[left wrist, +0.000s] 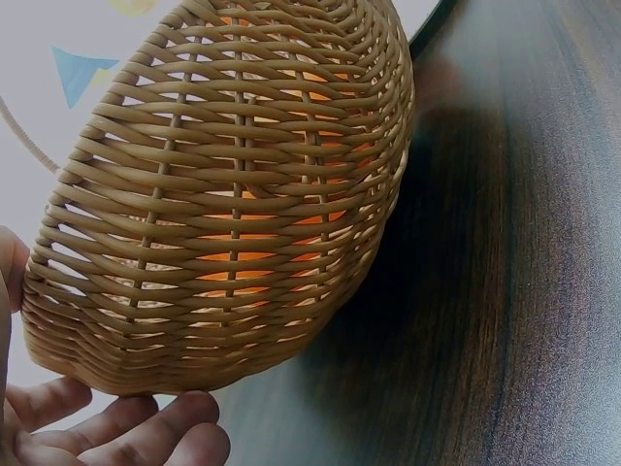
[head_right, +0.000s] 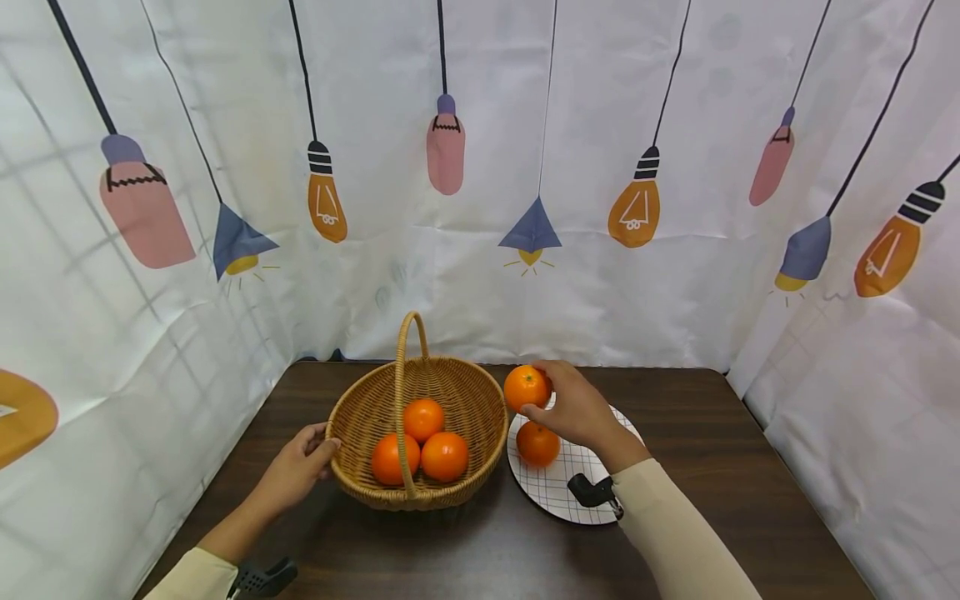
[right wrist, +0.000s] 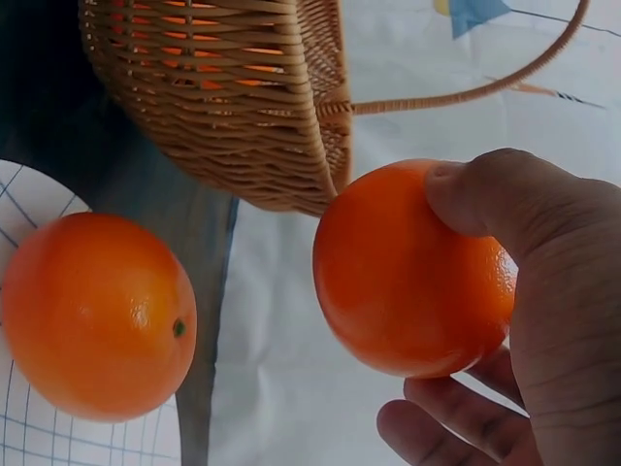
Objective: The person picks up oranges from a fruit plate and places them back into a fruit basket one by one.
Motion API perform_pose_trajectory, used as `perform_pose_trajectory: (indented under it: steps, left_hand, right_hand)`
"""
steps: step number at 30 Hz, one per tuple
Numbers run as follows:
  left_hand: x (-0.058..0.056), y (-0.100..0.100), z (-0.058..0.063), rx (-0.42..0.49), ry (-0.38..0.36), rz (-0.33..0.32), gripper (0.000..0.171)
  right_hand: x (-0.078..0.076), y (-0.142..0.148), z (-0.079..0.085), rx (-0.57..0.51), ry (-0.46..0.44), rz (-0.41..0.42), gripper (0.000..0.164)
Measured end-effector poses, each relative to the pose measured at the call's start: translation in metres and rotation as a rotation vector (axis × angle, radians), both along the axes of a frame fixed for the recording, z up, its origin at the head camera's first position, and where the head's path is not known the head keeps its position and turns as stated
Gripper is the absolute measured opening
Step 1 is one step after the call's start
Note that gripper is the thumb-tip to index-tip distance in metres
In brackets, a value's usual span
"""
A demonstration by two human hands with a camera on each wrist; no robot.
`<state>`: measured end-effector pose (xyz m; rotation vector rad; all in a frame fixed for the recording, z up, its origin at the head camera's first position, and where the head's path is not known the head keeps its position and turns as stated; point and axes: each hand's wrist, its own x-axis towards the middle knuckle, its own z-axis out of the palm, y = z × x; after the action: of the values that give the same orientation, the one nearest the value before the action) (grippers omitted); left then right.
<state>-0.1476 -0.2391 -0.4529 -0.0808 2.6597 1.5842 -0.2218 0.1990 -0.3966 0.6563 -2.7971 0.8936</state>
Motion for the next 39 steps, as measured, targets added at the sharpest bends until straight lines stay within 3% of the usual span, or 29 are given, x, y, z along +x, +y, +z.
perform_pose_trajectory:
  steps: [19,39]
  left_hand:
    - [0.0,-0.002,-0.001,-0.03,-0.007,0.009,0.057]
    - [0.0,-0.002,-0.001,-0.026,-0.019,0.005,0.058]
  right_hand:
    - [-0.004,-0.017,0.008,0.011,0.001,0.043,0.072]
    - [-0.005,-0.043,0.005,-0.019,-0.014,0.068,0.071]
